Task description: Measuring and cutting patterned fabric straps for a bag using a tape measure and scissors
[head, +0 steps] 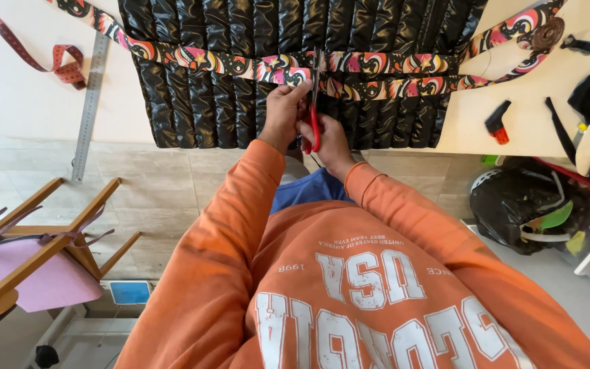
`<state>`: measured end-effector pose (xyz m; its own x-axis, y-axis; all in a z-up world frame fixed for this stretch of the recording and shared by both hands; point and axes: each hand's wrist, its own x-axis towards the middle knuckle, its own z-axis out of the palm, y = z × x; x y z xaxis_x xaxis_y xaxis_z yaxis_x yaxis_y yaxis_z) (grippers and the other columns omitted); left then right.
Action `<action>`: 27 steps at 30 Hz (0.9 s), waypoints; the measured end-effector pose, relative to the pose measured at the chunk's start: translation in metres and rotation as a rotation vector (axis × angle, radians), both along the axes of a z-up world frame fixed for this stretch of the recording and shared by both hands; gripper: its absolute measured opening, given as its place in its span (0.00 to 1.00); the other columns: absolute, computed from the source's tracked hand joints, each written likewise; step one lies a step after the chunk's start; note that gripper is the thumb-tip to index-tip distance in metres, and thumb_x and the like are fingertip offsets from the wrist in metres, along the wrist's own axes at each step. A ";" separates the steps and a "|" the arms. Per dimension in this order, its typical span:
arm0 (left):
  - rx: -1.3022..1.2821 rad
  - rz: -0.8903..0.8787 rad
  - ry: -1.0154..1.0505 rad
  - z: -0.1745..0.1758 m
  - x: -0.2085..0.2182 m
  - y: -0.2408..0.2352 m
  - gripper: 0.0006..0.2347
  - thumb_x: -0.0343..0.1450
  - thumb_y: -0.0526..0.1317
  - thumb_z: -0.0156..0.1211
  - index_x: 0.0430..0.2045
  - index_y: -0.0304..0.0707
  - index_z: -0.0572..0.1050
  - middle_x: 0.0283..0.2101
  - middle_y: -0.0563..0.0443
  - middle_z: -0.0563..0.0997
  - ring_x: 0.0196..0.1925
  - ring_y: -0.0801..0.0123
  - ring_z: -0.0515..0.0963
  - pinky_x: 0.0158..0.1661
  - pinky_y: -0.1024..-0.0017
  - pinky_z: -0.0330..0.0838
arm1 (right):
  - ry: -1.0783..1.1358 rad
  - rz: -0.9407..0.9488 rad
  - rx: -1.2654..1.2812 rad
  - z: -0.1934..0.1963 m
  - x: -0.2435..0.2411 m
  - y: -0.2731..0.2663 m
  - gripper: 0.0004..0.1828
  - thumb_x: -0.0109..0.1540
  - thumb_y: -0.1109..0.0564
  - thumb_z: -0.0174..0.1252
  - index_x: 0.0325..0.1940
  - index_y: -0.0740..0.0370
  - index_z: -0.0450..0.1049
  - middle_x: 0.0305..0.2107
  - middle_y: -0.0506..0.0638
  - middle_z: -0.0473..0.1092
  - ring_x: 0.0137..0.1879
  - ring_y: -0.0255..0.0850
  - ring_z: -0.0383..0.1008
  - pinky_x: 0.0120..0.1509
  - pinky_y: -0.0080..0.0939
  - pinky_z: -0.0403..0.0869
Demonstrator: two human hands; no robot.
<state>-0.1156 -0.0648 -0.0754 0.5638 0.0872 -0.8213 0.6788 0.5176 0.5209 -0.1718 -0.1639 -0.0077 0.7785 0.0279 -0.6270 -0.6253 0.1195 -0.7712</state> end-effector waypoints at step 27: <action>0.068 -0.061 0.043 -0.016 -0.002 -0.001 0.15 0.64 0.37 0.76 0.28 0.27 0.71 0.18 0.53 0.69 0.18 0.76 0.71 0.12 0.76 0.74 | 0.009 0.056 -0.101 0.014 0.011 -0.001 0.14 0.64 0.52 0.64 0.30 0.63 0.73 0.11 0.54 0.70 0.17 0.39 0.73 0.27 0.33 0.73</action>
<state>-0.1177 -0.0657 -0.0915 0.5344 0.1100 -0.8381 0.7305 0.4388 0.5234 -0.1607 -0.1650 0.0068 0.7717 0.0075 -0.6359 -0.6360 0.0068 -0.7717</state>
